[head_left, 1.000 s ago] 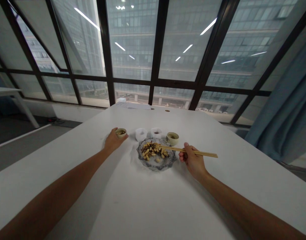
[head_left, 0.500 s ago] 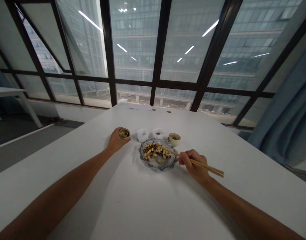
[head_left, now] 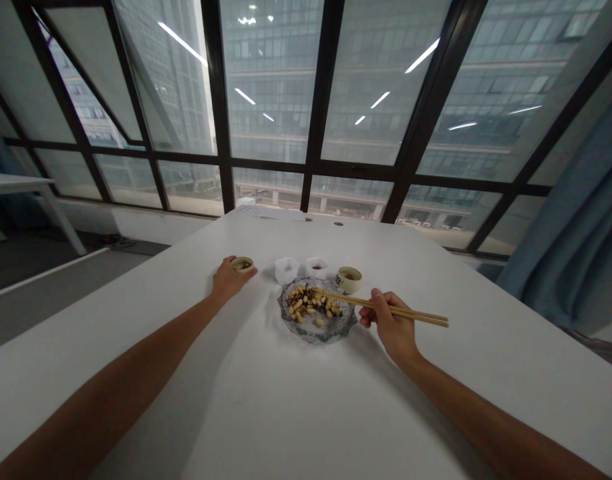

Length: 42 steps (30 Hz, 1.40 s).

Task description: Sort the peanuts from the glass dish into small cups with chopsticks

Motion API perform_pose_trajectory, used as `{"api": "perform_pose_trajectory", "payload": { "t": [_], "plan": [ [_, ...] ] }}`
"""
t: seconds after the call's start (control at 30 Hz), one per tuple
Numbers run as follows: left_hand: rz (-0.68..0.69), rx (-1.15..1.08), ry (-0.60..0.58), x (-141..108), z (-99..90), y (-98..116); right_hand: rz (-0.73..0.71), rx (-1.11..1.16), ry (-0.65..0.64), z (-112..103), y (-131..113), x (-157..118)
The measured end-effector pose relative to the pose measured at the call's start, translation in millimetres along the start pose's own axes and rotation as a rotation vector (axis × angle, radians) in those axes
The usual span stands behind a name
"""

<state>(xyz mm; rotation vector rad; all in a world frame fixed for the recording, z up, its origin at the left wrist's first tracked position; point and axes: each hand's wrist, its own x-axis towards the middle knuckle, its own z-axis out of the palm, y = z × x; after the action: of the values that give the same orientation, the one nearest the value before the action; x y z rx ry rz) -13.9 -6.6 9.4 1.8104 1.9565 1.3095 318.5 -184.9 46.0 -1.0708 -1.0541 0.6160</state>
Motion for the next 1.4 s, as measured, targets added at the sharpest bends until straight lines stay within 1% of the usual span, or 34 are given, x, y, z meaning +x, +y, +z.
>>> {"api": "perform_pose_trajectory", "payload": {
  "t": [0.03, 0.1, 0.13, 0.2, 0.27, 0.3, 0.37, 0.47, 0.53, 0.63, 0.73, 0.83, 0.9, 0.97, 1.03, 1.13, 1.2, 1.3, 1.33, 1.4],
  "plan": [
    [0.066, 0.038, 0.032, -0.2, -1.6, 4.1, 0.022, 0.021, 0.010, 0.6, 0.0, 1.5],
    [0.267, 0.105, 0.089, -2.6, -3.7, 17.5, 0.044, 0.046, 0.025, 1.2, 0.9, 3.9],
    [0.383, 0.125, 0.077, -4.7, -3.7, 26.4, 0.048, 0.053, 0.029, 1.3, 1.7, 4.7],
    [0.546, 0.153, -0.003, -8.8, -0.5, 45.8, 0.052, 0.063, 0.036, 1.1, 3.3, 5.7],
    [0.646, 0.197, -0.137, -11.0, 6.4, 63.8, 0.050, 0.073, 0.037, 0.3, 4.4, 6.3],
    [0.653, 0.220, -0.192, -11.0, 10.6, 71.2, 0.047, 0.075, 0.034, -0.2, 4.6, 6.6],
    [0.623, 0.253, -0.276, -9.0, 18.4, 81.6, 0.035, 0.076, 0.031, -1.3, 4.2, 7.3],
    [0.602, 0.225, -0.354, -5.1, 23.8, 87.1, -0.012, 0.052, 0.024, -1.3, 1.9, 8.6],
    [0.647, 0.167, -0.369, -4.5, 22.7, 86.3, -0.077, 0.015, 0.009, 1.0, 0.8, 9.6],
    [0.704, 0.095, -0.377, -6.5, 18.1, 82.8, -0.184, -0.082, -0.058, 9.1, 2.1, 13.7],
    [0.699, 0.060, -0.386, -8.6, 15.5, 79.1, -0.264, -0.214, -0.155, 23.1, 5.2, 25.0],
    [0.702, 0.032, -0.385, -8.7, 16.0, 75.6, -0.394, -0.387, -0.224, 41.1, 6.3, 43.3],
    [0.708, 0.019, -0.388, -8.2, 17.0, 73.5, -0.479, -0.518, -0.310, 53.0, 5.6, 55.4],
    [0.712, 0.020, -0.387, -7.8, 17.8, 72.0, -0.508, -0.605, -0.427, 62.4, 4.2, 64.0],
    [0.705, 0.026, -0.381, -7.8, 18.3, 71.3, -0.489, -0.636, -0.472, 67.7, 1.9, 67.5],
    [0.685, 0.057, -0.381, -7.6, 18.5, 72.1, -0.422, -0.607, -0.462, 65.3, -5.5, 65.6],
    [0.667, 0.101, -0.381, -6.9, 18.6, 73.3, -0.367, -0.536, -0.437, 57.2, -14.4, 62.5],
    [0.644, 0.186, -0.375, -5.2, 19.0, 75.5, -0.270, -0.370, -0.343, 38.1, -33.9, 57.8],
    [0.637, 0.214, -0.372, -4.7, 19.1, 76.4, -0.229, -0.345, -0.356, 31.0, -41.6, 56.1],
    [0.625, 0.262, -0.361, -4.0, 19.5, 78.2, -0.154, -0.383, -0.516, 18.0, -57.0, 52.3]
  ]
}}
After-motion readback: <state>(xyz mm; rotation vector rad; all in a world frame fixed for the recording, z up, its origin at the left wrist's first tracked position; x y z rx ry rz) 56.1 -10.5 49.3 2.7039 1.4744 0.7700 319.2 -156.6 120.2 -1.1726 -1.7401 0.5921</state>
